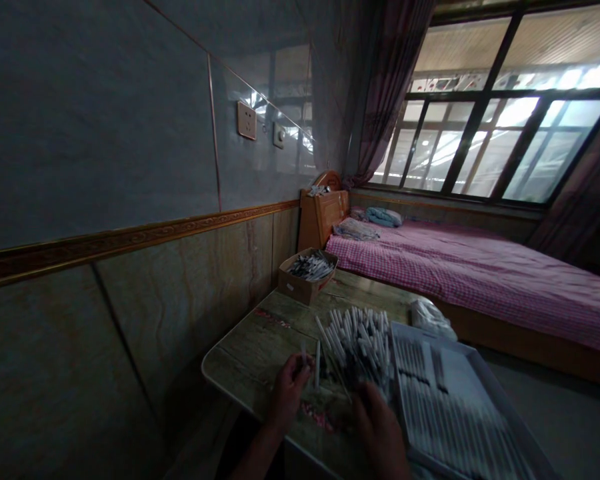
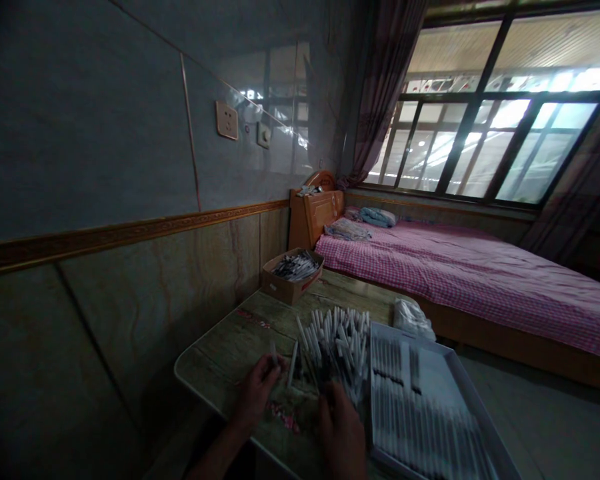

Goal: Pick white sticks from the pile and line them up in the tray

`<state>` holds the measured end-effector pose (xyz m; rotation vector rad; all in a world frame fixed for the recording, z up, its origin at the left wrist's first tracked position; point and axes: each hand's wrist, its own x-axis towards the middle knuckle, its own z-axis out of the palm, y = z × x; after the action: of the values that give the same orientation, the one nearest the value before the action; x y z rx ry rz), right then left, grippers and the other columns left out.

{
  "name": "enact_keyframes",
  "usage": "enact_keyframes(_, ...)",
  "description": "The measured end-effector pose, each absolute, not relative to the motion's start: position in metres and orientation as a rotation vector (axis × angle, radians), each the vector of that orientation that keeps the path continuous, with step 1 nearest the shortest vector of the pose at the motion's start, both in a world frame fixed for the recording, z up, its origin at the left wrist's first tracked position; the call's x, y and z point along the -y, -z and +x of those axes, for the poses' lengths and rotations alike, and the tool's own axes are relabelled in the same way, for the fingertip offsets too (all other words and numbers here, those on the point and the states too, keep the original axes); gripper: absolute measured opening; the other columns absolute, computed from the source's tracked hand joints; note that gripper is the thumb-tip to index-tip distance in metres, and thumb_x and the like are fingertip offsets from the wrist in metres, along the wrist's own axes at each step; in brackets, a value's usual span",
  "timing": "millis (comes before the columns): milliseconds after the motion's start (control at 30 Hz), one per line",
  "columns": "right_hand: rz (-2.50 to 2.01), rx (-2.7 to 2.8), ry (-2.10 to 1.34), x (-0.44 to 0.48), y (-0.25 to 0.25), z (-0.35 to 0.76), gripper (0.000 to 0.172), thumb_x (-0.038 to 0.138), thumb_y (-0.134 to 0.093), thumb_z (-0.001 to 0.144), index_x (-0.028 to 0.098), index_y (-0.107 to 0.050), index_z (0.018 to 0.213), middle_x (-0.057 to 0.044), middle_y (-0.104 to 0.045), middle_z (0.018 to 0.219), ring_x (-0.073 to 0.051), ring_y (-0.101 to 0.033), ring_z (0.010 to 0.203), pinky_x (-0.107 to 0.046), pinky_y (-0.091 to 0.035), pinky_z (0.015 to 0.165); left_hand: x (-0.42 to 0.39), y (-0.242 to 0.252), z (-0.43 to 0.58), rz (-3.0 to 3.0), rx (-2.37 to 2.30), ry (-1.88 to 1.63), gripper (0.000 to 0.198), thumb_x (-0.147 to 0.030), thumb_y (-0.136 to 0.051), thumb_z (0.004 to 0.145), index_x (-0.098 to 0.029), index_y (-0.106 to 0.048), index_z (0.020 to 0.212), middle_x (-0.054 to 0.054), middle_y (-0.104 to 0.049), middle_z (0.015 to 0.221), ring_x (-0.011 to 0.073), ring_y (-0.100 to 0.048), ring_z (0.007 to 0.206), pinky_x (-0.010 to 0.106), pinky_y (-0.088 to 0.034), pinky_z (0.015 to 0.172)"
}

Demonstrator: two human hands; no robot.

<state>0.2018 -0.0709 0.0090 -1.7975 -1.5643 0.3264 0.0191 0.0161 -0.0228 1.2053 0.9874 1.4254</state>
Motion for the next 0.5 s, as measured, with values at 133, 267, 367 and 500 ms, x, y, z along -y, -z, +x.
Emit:
enact_keyframes(133, -1.613, 1.495, -0.268, 0.076, -0.026, 0.207, 0.032, 0.039, -0.044, 0.091, 0.024, -0.070, 0.099, -0.007, -0.073, 0.102, -0.022, -0.069, 0.096, -0.030, -0.052, 0.084, -0.016, 0.026, 0.018, 1.367, -1.086, -1.387, 0.024, -0.031, -0.065, 0.072, -0.019, -0.073, 0.091, 0.007, -0.077, 0.092, 0.0238, -0.070, 0.091, 0.037, -0.054, 0.087)
enact_keyframes(267, -1.577, 1.538, -0.243, 0.079, -0.055, 0.210, 0.028, 0.036, -0.045, 0.093, 0.027, -0.072, 0.096, -0.004, -0.071, 0.095, -0.019, -0.068, 0.086, -0.026, -0.051, 0.074, -0.016, 0.026, 0.016, 1.435, -1.095, -1.359, 0.026, -0.031, -0.064, 0.072, -0.020, -0.076, 0.093, 0.007, -0.078, 0.095, 0.0241, -0.070, 0.093, 0.037, -0.054, 0.089)
enact_keyframes(367, -1.581, 1.576, -0.246, 0.080, -0.064, 0.210, 0.028, 0.034, -0.045, 0.093, 0.028, -0.072, 0.095, -0.003, -0.068, 0.091, -0.018, -0.068, 0.080, -0.026, -0.050, 0.069, -0.017, 0.028, 0.015, 1.485, -1.066, -1.360, 0.026, -0.030, -0.063, 0.074, -0.021, -0.077, 0.093, 0.007, -0.078, 0.096, 0.0236, -0.070, 0.095, 0.037, -0.055, 0.089)
enact_keyframes(500, -1.586, 1.587, -0.245, 0.081, -0.063, 0.213, 0.029, 0.032, -0.045, 0.092, 0.026, -0.072, 0.095, -0.004, -0.067, 0.090, -0.018, -0.067, 0.081, -0.027, -0.049, 0.070, -0.019, 0.030, 0.016, 1.510, -1.054, -1.349, 0.026, -0.028, -0.063, 0.072, -0.021, -0.078, 0.092, 0.007, -0.078, 0.093, 0.0229, -0.071, 0.091, 0.036, -0.057, 0.086)
